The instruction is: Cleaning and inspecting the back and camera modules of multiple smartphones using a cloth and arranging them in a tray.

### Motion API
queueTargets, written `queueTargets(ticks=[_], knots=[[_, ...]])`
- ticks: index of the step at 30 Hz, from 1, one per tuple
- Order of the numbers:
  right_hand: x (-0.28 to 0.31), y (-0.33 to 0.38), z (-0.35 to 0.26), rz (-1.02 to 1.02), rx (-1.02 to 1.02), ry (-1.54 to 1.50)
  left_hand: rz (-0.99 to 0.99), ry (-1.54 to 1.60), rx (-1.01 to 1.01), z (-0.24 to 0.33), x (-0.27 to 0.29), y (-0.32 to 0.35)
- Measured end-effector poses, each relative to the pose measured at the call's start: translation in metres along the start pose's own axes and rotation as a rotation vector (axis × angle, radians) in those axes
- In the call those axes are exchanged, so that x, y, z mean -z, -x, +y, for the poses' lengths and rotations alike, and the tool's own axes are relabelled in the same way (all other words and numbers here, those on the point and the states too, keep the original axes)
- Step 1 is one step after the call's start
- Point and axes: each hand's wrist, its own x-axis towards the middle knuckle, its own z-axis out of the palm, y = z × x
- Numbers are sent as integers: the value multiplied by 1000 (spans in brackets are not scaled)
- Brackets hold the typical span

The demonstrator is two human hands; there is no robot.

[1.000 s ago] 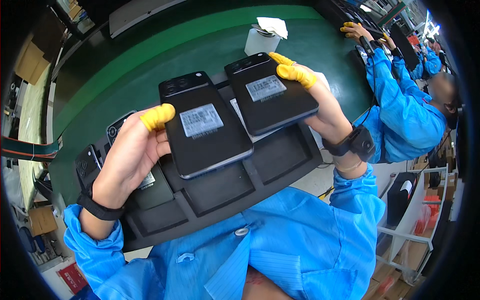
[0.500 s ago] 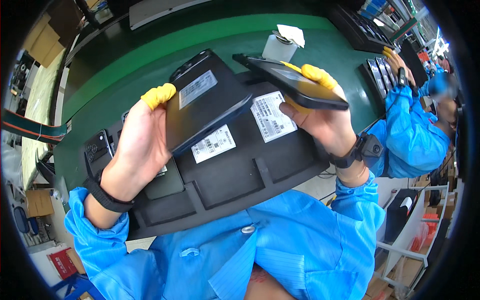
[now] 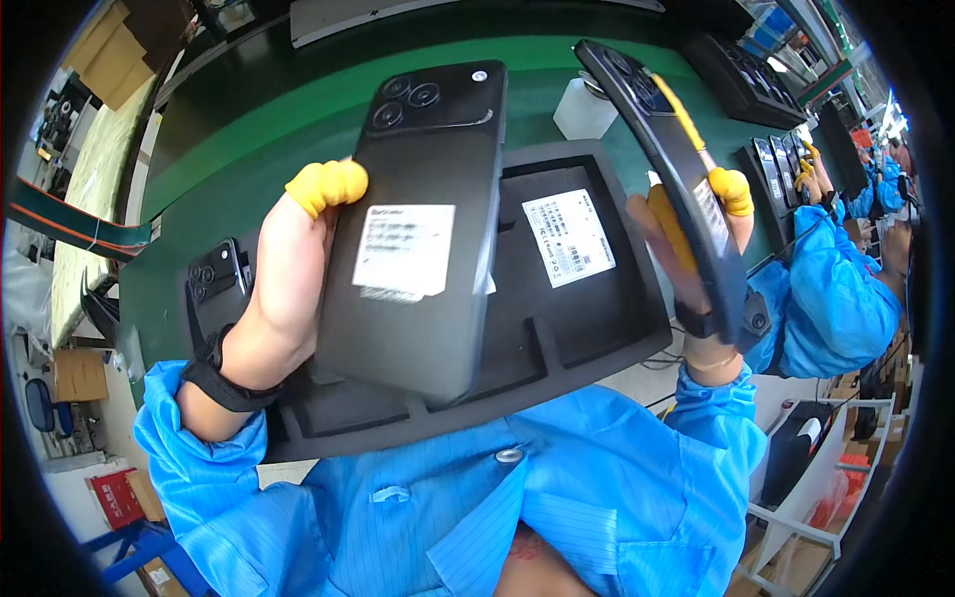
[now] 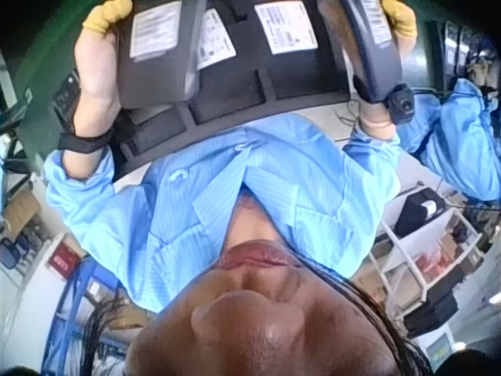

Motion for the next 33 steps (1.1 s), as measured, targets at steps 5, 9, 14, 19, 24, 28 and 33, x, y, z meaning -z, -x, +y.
queueTargets(ticks=[5, 9, 14, 19, 24, 28, 33], knots=[[14, -20, 3, 10, 138, 583, 216, -200, 56, -6, -11, -1], [28, -16, 12, -30, 0, 1008, 133, -447, 291, -5, -1, -2], [28, -19, 20, -151, -47, 1124, 179, -766, 376, -19, -5, 0], [15, -27, 10, -118, 242, 1750, 181, -975, 371, 5, -6, -8], [22, -37, -4, -50, 179, 2055, 83, -1721, -125, 10, -12, -3], [-9, -33, 0, -29, 335, 1753, -500, -1935, -321, -26, -5, -3], [-28, -19, -3, -57, 307, 1641, -707, -1843, -296, -61, -1, -1]])
